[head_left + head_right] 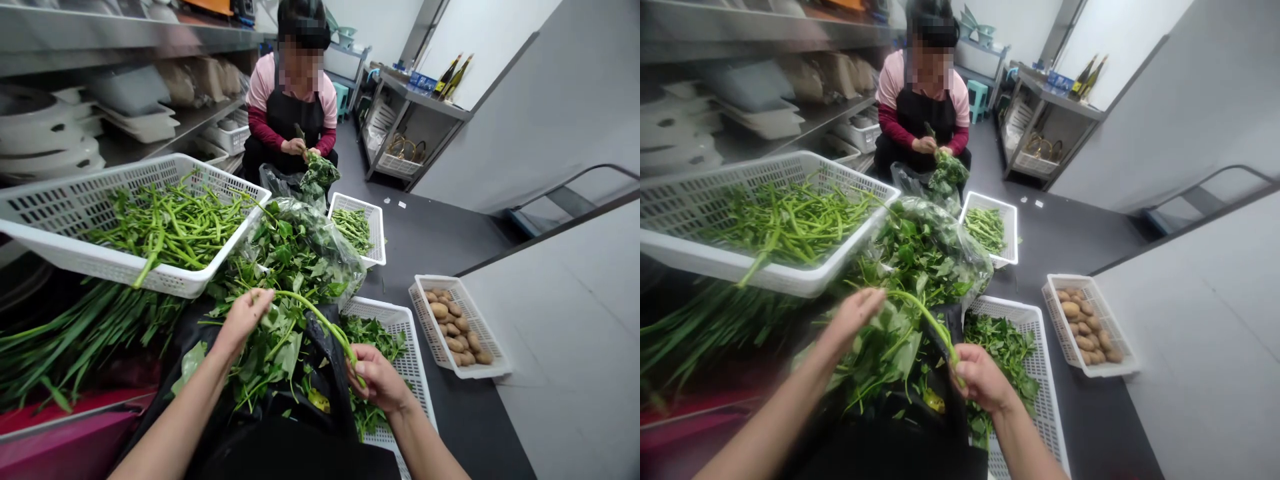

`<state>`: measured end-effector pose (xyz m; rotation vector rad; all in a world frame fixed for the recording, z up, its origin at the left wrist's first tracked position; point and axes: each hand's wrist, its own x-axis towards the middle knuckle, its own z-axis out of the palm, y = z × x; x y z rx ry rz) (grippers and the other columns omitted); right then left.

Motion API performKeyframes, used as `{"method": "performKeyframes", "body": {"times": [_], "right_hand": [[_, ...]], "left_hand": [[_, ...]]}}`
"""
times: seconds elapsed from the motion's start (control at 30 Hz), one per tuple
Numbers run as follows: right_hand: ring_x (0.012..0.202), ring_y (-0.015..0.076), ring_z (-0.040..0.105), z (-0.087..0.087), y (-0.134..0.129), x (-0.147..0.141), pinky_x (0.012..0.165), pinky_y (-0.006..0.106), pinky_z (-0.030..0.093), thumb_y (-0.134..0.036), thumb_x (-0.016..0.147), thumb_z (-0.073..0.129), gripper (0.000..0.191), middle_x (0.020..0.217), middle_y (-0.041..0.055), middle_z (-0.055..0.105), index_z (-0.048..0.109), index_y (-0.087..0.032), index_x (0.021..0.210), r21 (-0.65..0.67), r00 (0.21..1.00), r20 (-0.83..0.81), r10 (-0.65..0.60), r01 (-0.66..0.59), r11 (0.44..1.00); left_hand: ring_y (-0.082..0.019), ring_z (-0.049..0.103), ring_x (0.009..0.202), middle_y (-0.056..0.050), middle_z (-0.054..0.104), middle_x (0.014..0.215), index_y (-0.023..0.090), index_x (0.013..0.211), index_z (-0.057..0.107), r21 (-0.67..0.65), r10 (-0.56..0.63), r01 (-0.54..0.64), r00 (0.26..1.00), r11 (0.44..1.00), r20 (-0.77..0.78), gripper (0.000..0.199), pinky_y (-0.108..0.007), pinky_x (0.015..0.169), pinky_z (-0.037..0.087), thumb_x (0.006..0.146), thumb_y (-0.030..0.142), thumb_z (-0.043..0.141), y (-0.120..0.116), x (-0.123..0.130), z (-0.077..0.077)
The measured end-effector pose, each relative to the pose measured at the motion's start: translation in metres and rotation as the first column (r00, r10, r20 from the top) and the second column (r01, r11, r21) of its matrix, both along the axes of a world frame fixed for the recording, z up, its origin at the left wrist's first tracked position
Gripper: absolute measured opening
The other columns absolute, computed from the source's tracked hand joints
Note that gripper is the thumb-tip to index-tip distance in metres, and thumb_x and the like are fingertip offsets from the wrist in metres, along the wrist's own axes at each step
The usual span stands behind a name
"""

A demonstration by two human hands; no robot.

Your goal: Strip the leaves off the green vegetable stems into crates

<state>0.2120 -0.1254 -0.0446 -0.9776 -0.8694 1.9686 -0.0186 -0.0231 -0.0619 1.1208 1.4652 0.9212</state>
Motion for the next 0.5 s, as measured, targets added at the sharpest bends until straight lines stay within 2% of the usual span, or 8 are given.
{"method": "performKeyframes", "body": {"times": [0.07,0.17,0.27,0.33,0.4,0.47,0.5], "right_hand": [[0.028,0.0001,0.020,0.000,0.000,-0.004,0.030,0.014,0.014,-0.044,0.065,0.070,0.038,0.037,-0.0094,0.039,0.044,-0.017,0.058,-0.008,1.000,-0.019,-0.008,0.007,1.000],[0.029,-0.0004,0.020,-0.001,-0.003,-0.009,0.030,0.014,0.014,-0.043,0.066,0.070,0.037,0.037,-0.0088,0.042,0.045,-0.016,0.059,-0.011,1.000,-0.009,-0.016,0.016,1.000],[0.029,-0.0002,0.020,-0.006,-0.009,-0.014,0.031,0.014,0.014,-0.044,0.066,0.070,0.038,0.037,-0.0085,0.042,0.045,-0.016,0.059,-0.033,1.000,0.003,-0.005,0.005,0.999],[0.028,-0.0002,0.020,-0.010,-0.013,-0.015,0.030,0.015,0.014,-0.044,0.066,0.070,0.038,0.037,-0.0086,0.042,0.044,-0.016,0.059,-0.061,1.000,0.008,0.016,-0.016,0.998],[0.028,-0.0001,0.019,-0.013,-0.015,-0.011,0.029,0.014,0.014,-0.044,0.066,0.070,0.038,0.037,-0.0093,0.040,0.044,-0.017,0.060,-0.086,1.000,0.008,0.030,-0.029,0.996],[0.028,0.0001,0.017,-0.012,-0.014,-0.002,0.029,0.014,0.014,-0.045,0.067,0.069,0.038,0.036,-0.0104,0.035,0.043,-0.017,0.059,-0.094,0.999,0.007,0.034,-0.034,0.995],[0.028,0.0003,0.016,-0.010,-0.011,0.005,0.029,0.015,0.014,-0.046,0.067,0.069,0.039,0.036,-0.0110,0.033,0.043,-0.018,0.059,-0.089,1.000,0.009,0.029,-0.028,0.996]], "left_hand": [[-0.010,0.045,0.053,0.003,0.052,0.065,0.016,0.079,0.054,-0.068,0.003,0.000,0.999,0.998,0.052,0.039,-0.022,0.048,0.035,0.065,0.050,0.064,-0.004,0.011,-0.004],[-0.007,0.044,0.051,0.000,0.057,0.076,0.015,0.087,0.051,-0.185,0.152,-0.112,0.964,0.976,0.219,0.042,-0.018,0.045,0.034,0.060,0.039,0.074,-0.005,0.028,-0.013],[-0.003,0.038,0.044,-0.002,0.059,0.076,0.014,0.081,0.054,-0.288,0.145,-0.027,0.907,0.957,0.396,0.030,-0.017,0.039,0.029,0.067,0.035,0.070,-0.003,0.039,-0.018],[-0.005,0.042,0.044,-0.003,0.060,0.071,0.014,0.075,0.056,-0.253,0.068,0.051,0.894,0.966,0.442,0.026,-0.018,0.040,0.032,0.072,0.038,0.064,-0.001,0.039,-0.016],[-0.008,0.047,0.048,-0.001,0.059,0.065,0.015,0.071,0.058,-0.131,-0.089,0.147,0.923,0.980,0.374,0.026,-0.019,0.045,0.037,0.075,0.041,0.058,0.001,0.030,-0.011],[-0.011,0.049,0.051,0.001,0.056,0.058,0.016,0.065,0.059,0.004,-0.300,0.303,0.941,0.953,0.155,0.028,-0.021,0.049,0.038,0.075,0.042,0.056,0.006,0.011,-0.006],[-0.011,0.049,0.051,0.002,0.055,0.055,0.017,0.062,0.060,0.033,-0.378,0.378,0.925,0.925,0.021,0.028,-0.022,0.050,0.037,0.073,0.042,0.056,0.008,-0.002,-0.004]]}}
